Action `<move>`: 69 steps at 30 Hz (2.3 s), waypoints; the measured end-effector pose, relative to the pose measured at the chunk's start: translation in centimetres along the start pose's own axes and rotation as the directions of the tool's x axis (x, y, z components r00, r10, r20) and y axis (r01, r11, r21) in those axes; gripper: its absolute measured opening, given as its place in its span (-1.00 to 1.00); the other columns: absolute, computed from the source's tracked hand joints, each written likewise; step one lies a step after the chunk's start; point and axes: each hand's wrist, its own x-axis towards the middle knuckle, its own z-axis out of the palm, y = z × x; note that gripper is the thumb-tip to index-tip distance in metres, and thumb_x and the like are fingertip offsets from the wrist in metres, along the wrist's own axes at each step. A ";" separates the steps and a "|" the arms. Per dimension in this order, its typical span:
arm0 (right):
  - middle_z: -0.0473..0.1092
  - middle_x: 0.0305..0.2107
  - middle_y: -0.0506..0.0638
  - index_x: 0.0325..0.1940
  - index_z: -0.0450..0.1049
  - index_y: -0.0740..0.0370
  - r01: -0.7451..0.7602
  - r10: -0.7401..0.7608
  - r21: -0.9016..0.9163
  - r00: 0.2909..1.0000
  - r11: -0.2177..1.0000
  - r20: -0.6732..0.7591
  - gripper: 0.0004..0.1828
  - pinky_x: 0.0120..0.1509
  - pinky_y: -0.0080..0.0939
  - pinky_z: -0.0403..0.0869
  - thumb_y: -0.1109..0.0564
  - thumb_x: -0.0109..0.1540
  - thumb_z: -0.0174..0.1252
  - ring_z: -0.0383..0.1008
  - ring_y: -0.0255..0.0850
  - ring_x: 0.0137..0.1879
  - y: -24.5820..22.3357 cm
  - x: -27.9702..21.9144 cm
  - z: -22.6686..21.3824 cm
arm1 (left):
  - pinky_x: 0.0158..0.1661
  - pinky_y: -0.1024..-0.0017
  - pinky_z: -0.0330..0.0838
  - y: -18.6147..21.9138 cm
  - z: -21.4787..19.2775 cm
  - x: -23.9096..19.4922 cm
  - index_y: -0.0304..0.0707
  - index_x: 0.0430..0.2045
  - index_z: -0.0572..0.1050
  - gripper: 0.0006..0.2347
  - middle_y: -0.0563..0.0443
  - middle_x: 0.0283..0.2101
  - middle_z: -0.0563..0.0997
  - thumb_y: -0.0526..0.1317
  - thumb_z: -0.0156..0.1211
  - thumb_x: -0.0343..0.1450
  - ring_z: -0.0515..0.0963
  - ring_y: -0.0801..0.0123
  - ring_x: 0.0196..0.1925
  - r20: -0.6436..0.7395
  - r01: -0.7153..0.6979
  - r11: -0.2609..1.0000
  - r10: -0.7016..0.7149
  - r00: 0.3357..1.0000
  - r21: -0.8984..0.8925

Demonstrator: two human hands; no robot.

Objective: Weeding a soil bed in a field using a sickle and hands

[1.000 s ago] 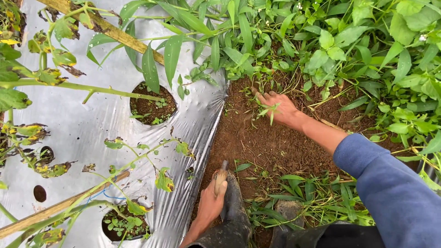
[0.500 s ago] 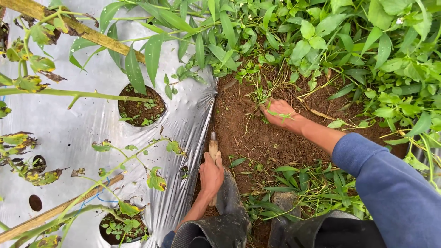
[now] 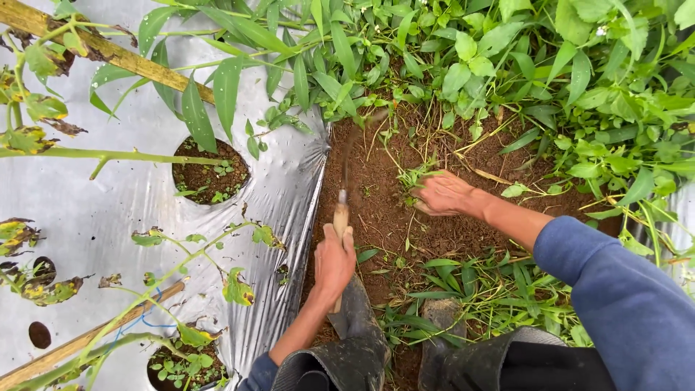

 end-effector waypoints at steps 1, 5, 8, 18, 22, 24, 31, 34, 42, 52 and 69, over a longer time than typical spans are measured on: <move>0.30 -0.59 -0.15 -0.27 0.41 0.03 0.025 -0.023 0.027 0.998 0.999 -0.067 -0.57 -0.26 -0.27 0.46 -0.19 0.36 -0.30 0.24 -0.30 -0.56 -0.1 -0.1 0.2 | -0.58 0.36 0.43 0.2 -0.5 1.2 -0.49 -0.09 0.34 -0.77 -0.18 -0.53 0.54 -0.22 -0.17 0.60 0.54 0.25 -0.62 -0.042 -0.007 1.000 0.007 0.999 0.008; 0.17 -0.68 -0.26 -0.55 0.21 -0.04 0.047 -0.028 0.084 0.975 0.995 -0.220 -0.65 -0.41 -0.33 0.44 -0.12 0.29 -0.22 0.16 -0.32 -0.63 -0.9 -0.9 -0.5 | -0.58 0.20 0.40 0.2 0.4 6.0 -0.83 0.16 0.16 -0.54 -0.47 -0.43 0.57 -0.15 -0.24 0.61 0.64 -0.01 -0.49 -0.053 -0.118 0.983 0.127 0.991 0.139; 0.17 -0.70 -0.25 -0.53 0.22 -0.06 0.048 -0.031 0.126 0.991 0.991 -0.132 -0.69 -0.41 -0.29 0.46 -0.07 0.30 -0.19 0.19 -0.33 -0.65 -0.9 -1.9 0.1 | -0.60 0.30 0.46 1.9 1.0 4.9 -0.82 0.24 0.09 -0.54 -0.33 -0.45 0.55 -0.19 -0.23 0.61 0.55 0.19 -0.56 0.040 -0.046 0.999 0.046 0.998 -0.002; 0.20 -0.77 -0.17 -0.57 0.25 0.03 0.303 -0.412 0.380 0.877 0.874 0.248 -0.65 -0.41 -0.15 0.48 0.07 0.33 -0.12 0.19 -0.25 -0.69 -12.0 -9.1 10.3 | -0.74 0.69 0.44 -1.7 4.5 -1.4 -0.57 0.09 0.28 -0.61 -0.07 -0.52 0.52 -0.09 -0.09 0.59 0.51 0.51 -0.66 0.639 -0.014 0.998 -0.025 0.769 0.055; 0.21 -0.05 0.20 0.19 0.23 0.27 -0.194 -0.469 0.629 0.512 0.753 0.720 -0.60 0.21 0.03 0.32 -0.02 0.43 -0.29 0.34 -0.16 -0.06 -16.0 -11.1 -0.5 | -0.68 0.58 0.43 0.3 3.4 -0.5 -0.35 -0.10 0.38 -0.70 0.04 -0.51 0.47 -0.03 0.03 0.54 0.44 0.51 -0.65 0.541 0.053 0.997 -0.078 0.838 0.062; 0.08 0.43 0.29 0.57 -0.02 0.19 -0.289 -0.528 0.616 0.330 0.733 0.783 -0.37 0.61 0.09 0.16 -0.11 0.46 -0.41 0.34 -0.15 0.32 -18.5 -13.2 -7.6 | -0.61 0.47 0.41 1.6 2.5 0.0 -0.17 -0.23 0.43 -0.72 0.12 -0.48 0.42 0.05 0.07 0.52 0.38 0.50 -0.62 0.475 0.105 0.992 -0.125 0.871 0.069; 0.26 0.14 0.29 0.53 0.00 0.40 -0.256 -0.204 0.512 0.705 0.820 0.680 -0.37 -0.43 -0.36 0.34 0.14 0.40 -0.06 0.27 -0.31 -0.48 -15.7 -11.9 -2.9 | -0.68 0.55 0.42 1.2 1.6 1.2 -0.34 -0.13 0.43 -0.72 0.03 -0.58 0.47 -0.05 0.04 0.55 0.45 0.49 -0.71 0.218 0.136 0.971 -0.092 0.972 -0.195; 0.28 0.09 0.49 0.51 0.02 0.48 -0.182 -0.096 0.412 0.817 0.893 0.569 -0.28 -0.09 -0.09 0.50 0.21 0.32 0.10 0.44 0.02 -0.13 -13.9 -12.1 -8.1 | -0.71 0.57 0.43 0.0 1.6 1.7 -0.46 -0.24 0.41 -0.69 -0.05 -0.65 0.50 -0.06 0.02 0.54 0.54 0.44 -0.75 0.072 -0.011 0.988 0.023 0.997 -0.153; 0.17 0.30 0.53 0.45 0.19 0.41 -0.346 0.344 0.308 0.937 0.886 0.063 -0.43 -0.28 -0.28 0.53 0.31 0.32 -0.04 0.57 -0.07 -0.12 -9.9 -9.7 -14.3 | -0.59 0.21 0.37 1.3 0.0 3.6 -0.44 -0.04 0.30 -0.71 -0.32 -0.56 0.54 -0.11 -0.04 0.57 0.62 0.02 -0.60 -0.124 -0.096 0.990 0.108 0.986 0.104; 0.47 -0.07 0.38 -0.01 0.54 0.43 0.166 -0.218 0.174 0.916 0.971 0.338 -0.69 0.24 0.10 0.52 0.30 0.30 -0.08 0.51 0.15 0.09 -14.4 -8.3 5.3 | -0.53 0.34 0.42 0.9 3.1 -1.6 -0.39 0.03 0.31 -0.77 -0.20 -0.43 0.58 -0.20 -0.09 0.58 0.53 0.20 -0.53 0.443 -0.117 0.979 0.033 0.896 0.165; 0.57 -0.25 0.23 -0.20 0.64 0.30 0.113 -0.074 -0.065 0.895 0.991 0.439 -0.70 -0.05 0.11 0.58 0.17 0.29 -0.01 0.57 0.09 -0.07 -16.2 -6.3 10.5 | -0.60 0.41 0.39 0.5 1.7 0.3 -0.35 -0.08 0.28 -0.85 -0.10 -0.54 0.51 -0.25 -0.20 0.60 0.48 0.26 -0.62 0.010 -0.092 0.956 0.093 0.996 0.277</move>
